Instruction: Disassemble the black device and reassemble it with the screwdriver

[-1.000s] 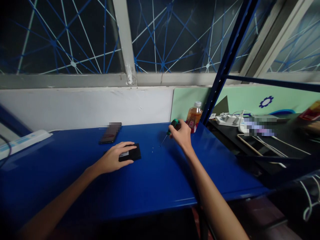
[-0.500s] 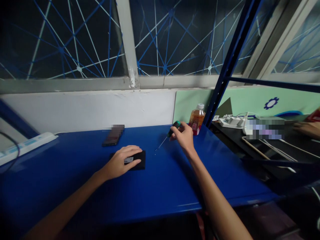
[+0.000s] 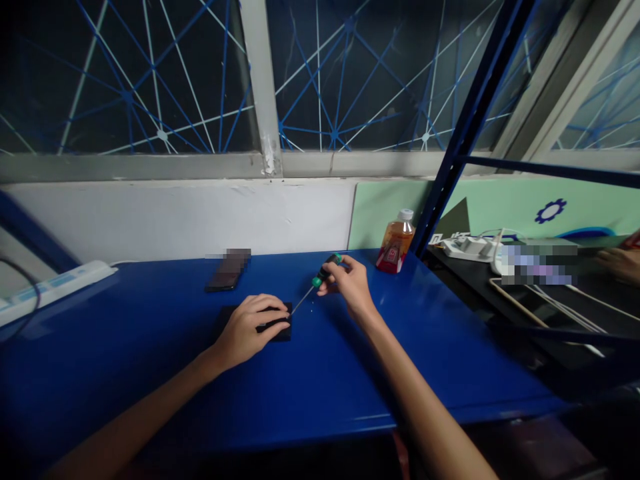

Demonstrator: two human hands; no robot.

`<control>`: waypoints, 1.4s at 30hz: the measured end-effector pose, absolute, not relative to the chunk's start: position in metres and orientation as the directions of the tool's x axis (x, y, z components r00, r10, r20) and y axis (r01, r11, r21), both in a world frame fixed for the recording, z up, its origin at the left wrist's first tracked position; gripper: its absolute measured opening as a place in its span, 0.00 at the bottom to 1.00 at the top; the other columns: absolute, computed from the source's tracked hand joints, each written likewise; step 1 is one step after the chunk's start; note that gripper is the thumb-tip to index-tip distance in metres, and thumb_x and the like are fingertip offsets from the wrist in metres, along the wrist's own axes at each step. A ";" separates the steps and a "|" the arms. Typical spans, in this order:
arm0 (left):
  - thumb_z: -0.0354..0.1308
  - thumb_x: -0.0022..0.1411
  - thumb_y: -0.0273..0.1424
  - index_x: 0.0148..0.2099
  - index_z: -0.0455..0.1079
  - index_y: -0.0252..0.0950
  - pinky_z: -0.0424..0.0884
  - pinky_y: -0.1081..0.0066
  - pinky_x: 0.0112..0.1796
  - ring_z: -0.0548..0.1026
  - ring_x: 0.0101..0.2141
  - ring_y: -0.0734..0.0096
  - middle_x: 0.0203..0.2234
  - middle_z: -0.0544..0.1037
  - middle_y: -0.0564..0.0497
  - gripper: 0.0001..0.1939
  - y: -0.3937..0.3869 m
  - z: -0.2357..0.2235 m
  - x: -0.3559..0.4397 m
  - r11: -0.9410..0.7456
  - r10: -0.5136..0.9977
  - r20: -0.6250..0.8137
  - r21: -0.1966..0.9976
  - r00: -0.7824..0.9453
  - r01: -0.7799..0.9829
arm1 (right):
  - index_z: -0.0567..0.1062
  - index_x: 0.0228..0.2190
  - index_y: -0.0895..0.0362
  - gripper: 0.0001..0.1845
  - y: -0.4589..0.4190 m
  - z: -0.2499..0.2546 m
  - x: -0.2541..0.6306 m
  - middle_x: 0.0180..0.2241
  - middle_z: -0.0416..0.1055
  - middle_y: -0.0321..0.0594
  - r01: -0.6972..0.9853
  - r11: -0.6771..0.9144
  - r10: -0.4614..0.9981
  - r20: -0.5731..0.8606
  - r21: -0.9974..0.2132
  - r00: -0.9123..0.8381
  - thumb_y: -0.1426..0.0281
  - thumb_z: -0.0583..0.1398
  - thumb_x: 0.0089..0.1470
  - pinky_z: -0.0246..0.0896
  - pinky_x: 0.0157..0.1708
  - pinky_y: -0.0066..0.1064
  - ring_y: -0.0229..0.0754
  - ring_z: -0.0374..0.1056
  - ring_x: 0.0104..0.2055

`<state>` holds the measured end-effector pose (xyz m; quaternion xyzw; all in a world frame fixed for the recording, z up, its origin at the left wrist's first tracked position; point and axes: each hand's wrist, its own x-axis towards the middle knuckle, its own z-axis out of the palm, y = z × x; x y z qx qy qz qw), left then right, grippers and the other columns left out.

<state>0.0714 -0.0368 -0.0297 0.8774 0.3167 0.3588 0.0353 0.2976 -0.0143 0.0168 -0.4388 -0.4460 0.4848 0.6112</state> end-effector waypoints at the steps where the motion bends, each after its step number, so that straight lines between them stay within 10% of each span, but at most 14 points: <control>1: 0.60 0.63 0.30 0.38 0.77 0.41 0.67 0.59 0.41 0.75 0.42 0.61 0.37 0.80 0.50 0.05 -0.037 -0.030 0.072 -0.798 0.581 0.605 0.290 0.545 0.528 | 0.69 0.26 0.58 0.09 -0.015 0.017 0.298 0.19 0.73 0.38 -0.202 0.144 0.984 0.119 -0.969 0.130 0.70 0.65 0.43 0.72 0.19 0.35 0.40 0.68 0.16; 42: 0.57 0.65 0.30 0.37 0.78 0.41 0.67 0.58 0.44 0.75 0.42 0.61 0.38 0.79 0.49 0.07 -0.036 -0.029 0.069 -0.792 0.583 0.626 0.296 0.517 0.534 | 0.68 0.37 0.56 0.20 -0.023 0.020 0.298 0.21 0.69 0.30 -0.044 0.326 0.944 0.323 -0.944 0.061 0.60 0.67 0.46 0.67 0.16 0.30 0.37 0.68 0.15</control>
